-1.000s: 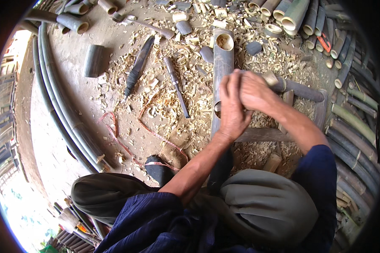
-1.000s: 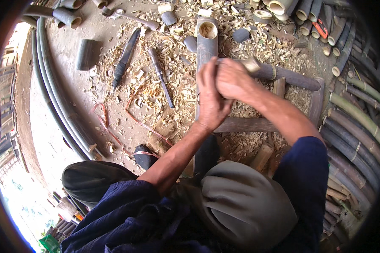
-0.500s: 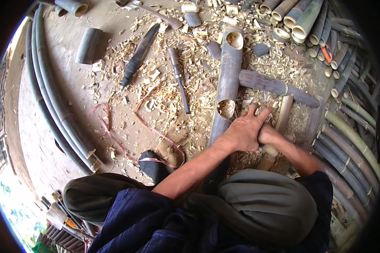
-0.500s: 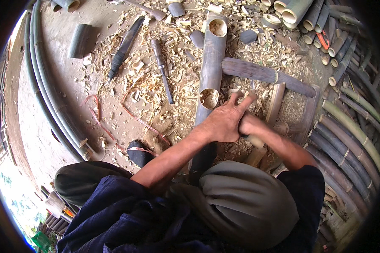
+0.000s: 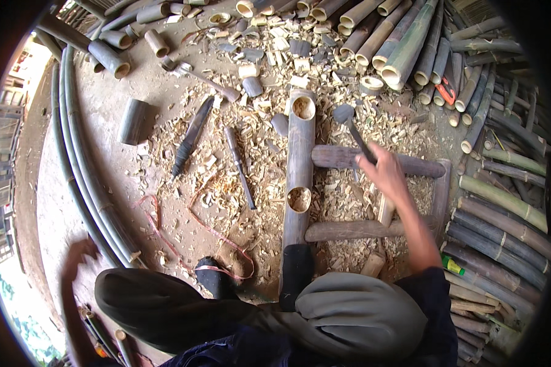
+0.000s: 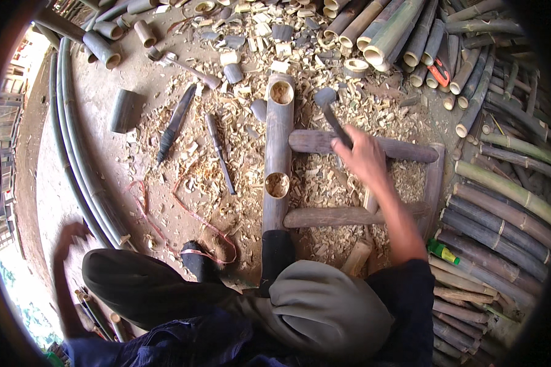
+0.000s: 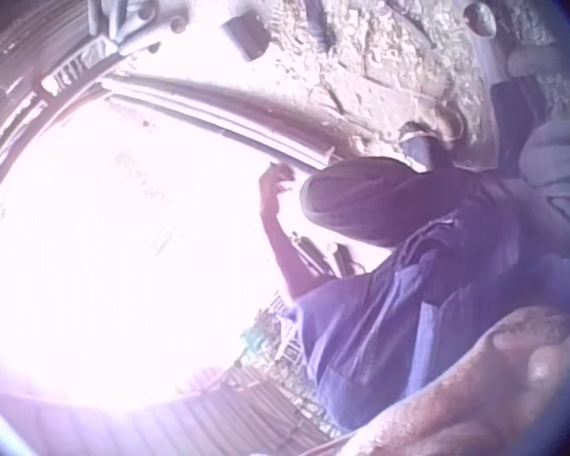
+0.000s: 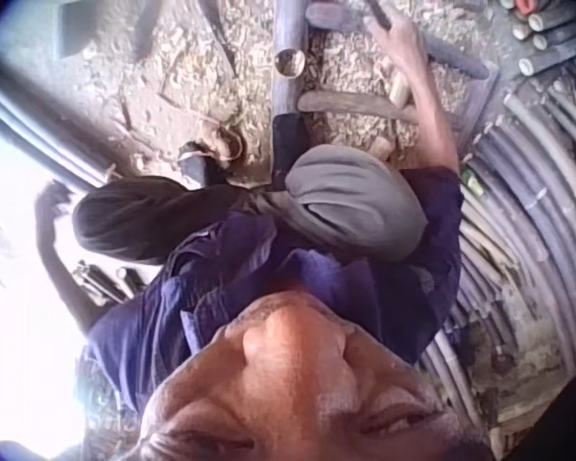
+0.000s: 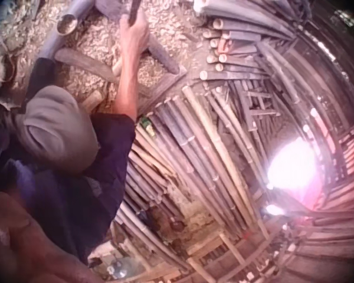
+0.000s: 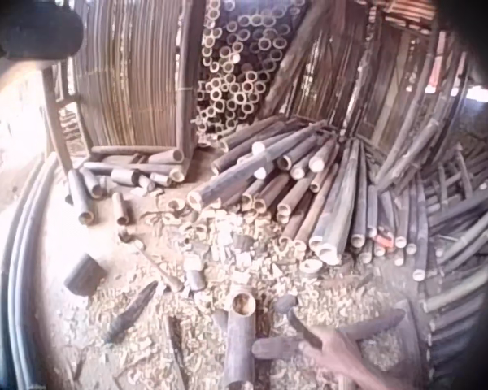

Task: The person carves and shapes bamboo poles using a large knife and a smaller tool to refine holes while sitting on a workshop floor.

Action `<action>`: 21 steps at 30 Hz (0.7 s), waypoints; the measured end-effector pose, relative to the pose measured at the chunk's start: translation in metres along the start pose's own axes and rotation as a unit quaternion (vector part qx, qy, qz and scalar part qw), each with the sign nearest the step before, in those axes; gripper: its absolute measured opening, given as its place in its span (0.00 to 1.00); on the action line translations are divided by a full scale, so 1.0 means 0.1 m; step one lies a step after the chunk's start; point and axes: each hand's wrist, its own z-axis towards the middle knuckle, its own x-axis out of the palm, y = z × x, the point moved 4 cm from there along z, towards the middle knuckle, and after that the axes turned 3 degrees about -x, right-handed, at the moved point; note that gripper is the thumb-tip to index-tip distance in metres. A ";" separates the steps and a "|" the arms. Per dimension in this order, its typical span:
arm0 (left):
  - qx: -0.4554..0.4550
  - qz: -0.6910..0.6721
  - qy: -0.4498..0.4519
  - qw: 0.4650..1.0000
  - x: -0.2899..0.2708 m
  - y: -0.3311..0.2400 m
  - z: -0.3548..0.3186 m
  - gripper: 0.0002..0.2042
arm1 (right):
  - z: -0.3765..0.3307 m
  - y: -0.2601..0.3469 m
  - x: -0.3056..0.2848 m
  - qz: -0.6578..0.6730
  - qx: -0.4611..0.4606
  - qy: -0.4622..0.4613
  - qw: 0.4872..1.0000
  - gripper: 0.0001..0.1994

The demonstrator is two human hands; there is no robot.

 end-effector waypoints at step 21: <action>-0.371 -0.425 -0.163 0.809 4.59 1.18 -2.31 0.21 | 0.45 1.02 1.20 -0.136 -0.328 -0.133 0.925 0.08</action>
